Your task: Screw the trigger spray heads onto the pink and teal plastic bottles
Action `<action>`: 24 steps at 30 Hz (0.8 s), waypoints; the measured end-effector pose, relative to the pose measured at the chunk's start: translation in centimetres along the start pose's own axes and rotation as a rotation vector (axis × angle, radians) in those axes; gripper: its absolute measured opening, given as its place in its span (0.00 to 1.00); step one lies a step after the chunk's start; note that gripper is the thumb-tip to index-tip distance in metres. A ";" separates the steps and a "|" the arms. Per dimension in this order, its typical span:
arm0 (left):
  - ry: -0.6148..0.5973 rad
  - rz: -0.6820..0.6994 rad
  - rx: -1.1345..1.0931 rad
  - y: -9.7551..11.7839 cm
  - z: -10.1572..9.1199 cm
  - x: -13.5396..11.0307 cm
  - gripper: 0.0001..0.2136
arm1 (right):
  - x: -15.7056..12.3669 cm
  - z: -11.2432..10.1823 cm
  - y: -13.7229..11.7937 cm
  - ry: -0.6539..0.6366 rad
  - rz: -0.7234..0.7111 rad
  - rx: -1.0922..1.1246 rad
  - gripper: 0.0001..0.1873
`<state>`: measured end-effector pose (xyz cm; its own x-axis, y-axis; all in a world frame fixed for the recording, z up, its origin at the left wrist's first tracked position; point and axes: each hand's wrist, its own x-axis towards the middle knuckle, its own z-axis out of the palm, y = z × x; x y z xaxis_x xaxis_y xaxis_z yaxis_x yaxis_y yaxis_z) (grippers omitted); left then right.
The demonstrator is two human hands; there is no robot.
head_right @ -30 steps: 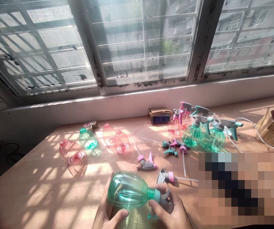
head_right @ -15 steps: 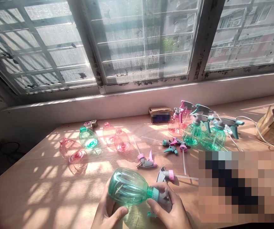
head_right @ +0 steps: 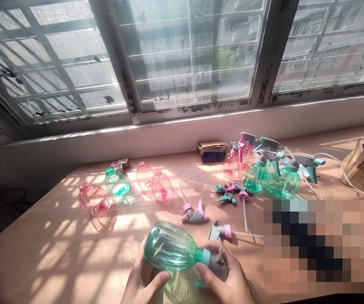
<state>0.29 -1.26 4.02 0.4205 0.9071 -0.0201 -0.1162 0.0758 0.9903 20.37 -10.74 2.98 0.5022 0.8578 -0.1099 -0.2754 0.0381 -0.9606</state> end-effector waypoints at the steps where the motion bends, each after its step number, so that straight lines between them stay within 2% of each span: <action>1: -0.003 0.010 -0.002 0.0 0.0 0.0 0.45 | 0.0 0.0 0.0 0.002 0.005 -0.006 0.27; 17: -0.018 0.000 -0.063 -0.3 0.0 0.2 0.42 | 0.0 0.1 -0.7 -0.019 0.003 -0.021 0.27; 20: -0.033 -0.029 -0.048 0.0 0.1 0.2 0.39 | 0.1 -0.1 -0.6 -0.035 0.008 0.001 0.27; 24: -0.014 -0.027 -0.015 0.3 0.3 0.1 0.40 | 0.1 -0.1 -0.4 -0.047 0.009 0.057 0.27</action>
<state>0.56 -1.23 4.31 0.4359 0.8988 -0.0451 -0.1183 0.1069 0.9872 20.58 -10.70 3.38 0.4611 0.8811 -0.1053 -0.3264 0.0581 -0.9435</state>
